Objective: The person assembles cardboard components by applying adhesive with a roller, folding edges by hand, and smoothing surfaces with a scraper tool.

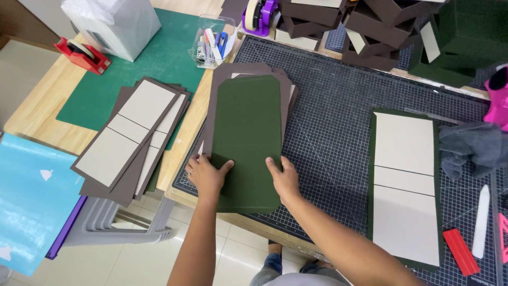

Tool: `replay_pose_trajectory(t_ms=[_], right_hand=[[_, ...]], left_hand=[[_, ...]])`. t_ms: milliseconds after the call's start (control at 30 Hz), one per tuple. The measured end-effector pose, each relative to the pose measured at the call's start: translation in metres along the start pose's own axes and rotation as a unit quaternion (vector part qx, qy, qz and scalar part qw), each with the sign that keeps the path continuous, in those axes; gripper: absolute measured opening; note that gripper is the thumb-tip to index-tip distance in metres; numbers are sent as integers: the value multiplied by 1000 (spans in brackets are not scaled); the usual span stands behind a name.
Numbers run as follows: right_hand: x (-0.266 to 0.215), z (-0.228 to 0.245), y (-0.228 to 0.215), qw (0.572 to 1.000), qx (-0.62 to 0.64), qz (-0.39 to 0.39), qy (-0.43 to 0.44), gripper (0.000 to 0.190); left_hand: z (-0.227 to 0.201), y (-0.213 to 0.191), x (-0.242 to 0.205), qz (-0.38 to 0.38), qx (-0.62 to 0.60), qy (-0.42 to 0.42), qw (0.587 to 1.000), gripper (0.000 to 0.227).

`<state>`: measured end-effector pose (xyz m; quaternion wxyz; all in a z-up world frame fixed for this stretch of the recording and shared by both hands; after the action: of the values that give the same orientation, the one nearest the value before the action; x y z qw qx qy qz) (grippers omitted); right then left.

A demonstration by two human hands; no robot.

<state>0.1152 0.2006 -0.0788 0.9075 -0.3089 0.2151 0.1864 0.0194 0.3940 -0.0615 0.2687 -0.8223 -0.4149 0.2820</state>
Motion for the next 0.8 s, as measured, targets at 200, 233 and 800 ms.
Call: replay_pose_trajectory(t_ms=[200, 233, 800], right_hand=[[6, 2, -13, 985, 163, 21, 48, 48], [3, 3, -18, 985, 163, 20, 51, 48], [56, -49, 1, 970, 195, 97, 107, 53]], left_hand=[[2, 13, 1, 19, -30, 1, 999, 68], [11, 20, 8, 22, -30, 0, 999, 68], [60, 16, 52, 48, -168, -63, 982, 33]])
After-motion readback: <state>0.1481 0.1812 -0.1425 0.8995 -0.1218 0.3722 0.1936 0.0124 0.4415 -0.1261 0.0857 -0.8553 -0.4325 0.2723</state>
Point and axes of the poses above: each hand's wrist, its own x-axis towards the middle knuckle, its own y-axis out of the palm, z = x × y, the point moved 1 cm from there along x, towards the middle knuckle, and after that the axes turned 12 degrees about -x, right-handed, at the moved point
